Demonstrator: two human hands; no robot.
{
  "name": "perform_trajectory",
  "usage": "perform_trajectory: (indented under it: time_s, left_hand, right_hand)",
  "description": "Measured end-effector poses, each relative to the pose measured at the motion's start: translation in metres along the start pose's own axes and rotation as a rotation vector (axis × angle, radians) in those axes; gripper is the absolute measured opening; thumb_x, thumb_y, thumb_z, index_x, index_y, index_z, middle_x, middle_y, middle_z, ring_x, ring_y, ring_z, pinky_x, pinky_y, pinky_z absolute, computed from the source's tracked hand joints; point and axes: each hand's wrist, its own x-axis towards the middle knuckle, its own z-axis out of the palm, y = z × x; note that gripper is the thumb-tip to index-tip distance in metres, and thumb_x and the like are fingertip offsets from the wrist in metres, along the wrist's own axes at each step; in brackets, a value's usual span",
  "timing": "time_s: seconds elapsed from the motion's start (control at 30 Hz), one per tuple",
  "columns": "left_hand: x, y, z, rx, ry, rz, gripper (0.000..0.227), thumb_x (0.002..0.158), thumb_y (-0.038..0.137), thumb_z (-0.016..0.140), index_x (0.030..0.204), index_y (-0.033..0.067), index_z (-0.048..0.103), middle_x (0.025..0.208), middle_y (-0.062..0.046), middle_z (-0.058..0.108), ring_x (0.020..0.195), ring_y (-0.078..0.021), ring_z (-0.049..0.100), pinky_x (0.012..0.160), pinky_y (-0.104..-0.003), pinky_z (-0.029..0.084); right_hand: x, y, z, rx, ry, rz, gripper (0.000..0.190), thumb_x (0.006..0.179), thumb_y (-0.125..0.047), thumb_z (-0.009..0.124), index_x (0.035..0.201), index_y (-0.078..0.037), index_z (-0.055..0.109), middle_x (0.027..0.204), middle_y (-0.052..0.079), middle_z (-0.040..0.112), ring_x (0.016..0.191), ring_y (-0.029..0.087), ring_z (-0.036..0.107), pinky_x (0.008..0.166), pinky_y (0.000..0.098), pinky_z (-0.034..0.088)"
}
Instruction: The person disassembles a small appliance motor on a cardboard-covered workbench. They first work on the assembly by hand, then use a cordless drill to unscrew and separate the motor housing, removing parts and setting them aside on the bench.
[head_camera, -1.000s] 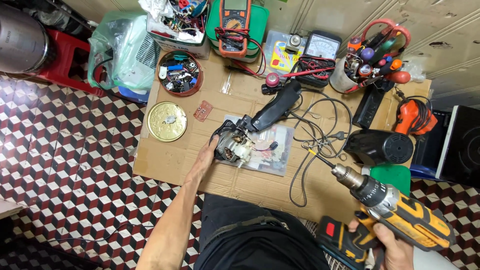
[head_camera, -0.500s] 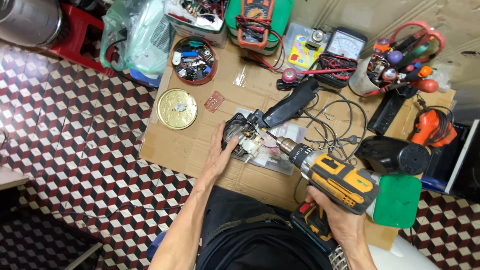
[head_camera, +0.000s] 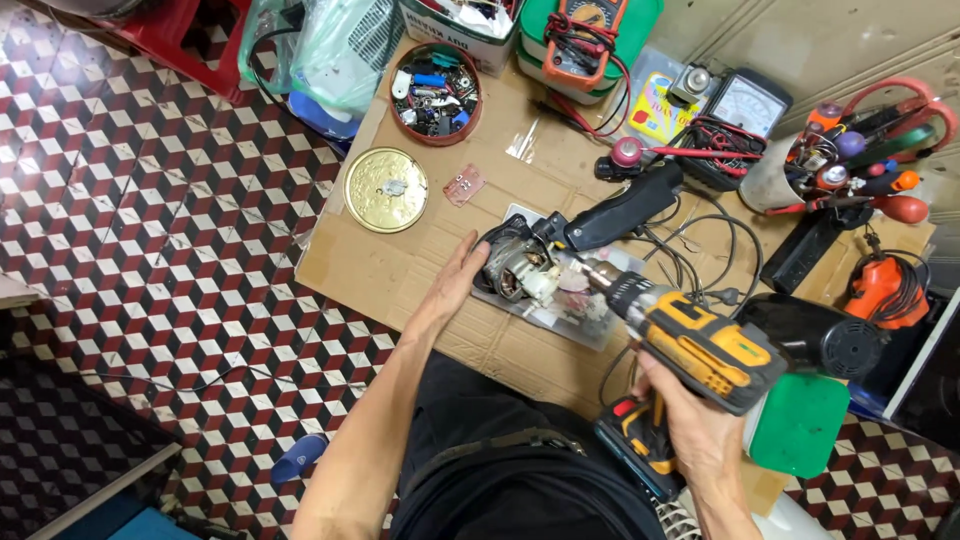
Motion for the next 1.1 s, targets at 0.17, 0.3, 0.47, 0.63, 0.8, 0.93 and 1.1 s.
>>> perform_trajectory:
  time_s: [0.17,0.3,0.47,0.63,0.8,0.93,1.1]
  left_hand:
    - [0.009,-0.004,-0.003,-0.227,-0.061,-0.311,0.078,0.094,0.065,0.044,0.155,0.0164,0.045,0.152,-0.008,0.054,0.133,-0.0248,0.052,0.109,-0.045,0.041]
    - [0.013,-0.001,-0.004,-0.130,-0.129,-0.322,0.070,0.093,0.060,0.050,0.150,0.0216,0.051,0.141,-0.005,0.061,0.127,-0.0233,0.058,0.103,-0.044,0.050]
    - [0.027,-0.011,-0.012,-0.219,-0.248,-0.326,0.071,0.092,0.060,0.052,0.148,0.0156,0.054,0.136,-0.009,0.064,0.126,-0.0251,0.061,0.101,-0.042,0.051]
    - [0.028,0.004,-0.010,-0.181,-0.263,-0.329,0.082,0.088,0.068,0.051,0.147,0.0110,0.053,0.138,-0.009,0.064,0.126,-0.0224,0.059,0.098,-0.040,0.050]
    - [0.017,0.021,-0.003,-0.020,-0.163,-0.353,0.084,0.087,0.070,0.053,0.139,0.0045,0.062,0.130,-0.017,0.067,0.112,-0.0305,0.061,0.092,-0.041,0.051]
    - [0.011,0.011,0.009,-0.031,-0.069,-0.284,0.081,0.084,0.066,0.061,0.142,0.0094,0.060,0.130,-0.011,0.068,0.116,-0.0220,0.060,0.097,-0.035,0.046]
    - [0.004,0.012,0.014,-0.206,-0.010,-0.333,0.071,0.082,0.059,0.068,0.137,0.0140,0.062,0.121,-0.005,0.072,0.111,-0.0183,0.065,0.095,-0.038,0.048]
  right_hand:
    - [-0.019,-0.008,0.002,0.037,0.191,0.076,0.020,0.091,-0.002,0.070,0.111,0.003,0.069,0.091,0.011,0.073,0.064,0.016,0.063,0.058,0.0288,0.054]
    - [-0.048,0.000,0.005,0.133,0.370,0.119,0.029,0.092,-0.001,0.069,0.120,0.002,0.065,0.098,0.016,0.074,0.065,0.018,0.063,0.057,0.0291,0.053]
    - [-0.084,0.001,0.030,0.226,0.504,0.121,0.040,0.093,0.000,0.065,0.133,0.002,0.059,0.105,0.021,0.071,0.067,0.019,0.064,0.056,0.0291,0.052]
    - [-0.109,0.017,0.040,0.261,0.568,0.078,0.051,0.093,0.000,0.064,0.143,0.001,0.053,0.106,0.024,0.069,0.062,0.021,0.062,0.055,0.0308,0.054]
    - [-0.094,0.007,0.033,0.221,0.519,0.100,0.049,0.093,0.001,0.066,0.141,0.004,0.055,0.105,0.026,0.070,0.063,0.020,0.062,0.056,0.0310,0.053]
    - [-0.076,0.011,0.007,0.244,0.448,0.147,0.049,0.090,0.001,0.065,0.137,0.000,0.055,0.101,0.023,0.071,0.063,0.019,0.064,0.054,0.0304,0.053]
    - [-0.049,0.029,-0.028,0.115,0.278,0.124,0.028,0.090,0.000,0.069,0.118,0.003,0.065,0.096,0.013,0.073,0.065,0.015,0.064,0.057,0.0291,0.055]
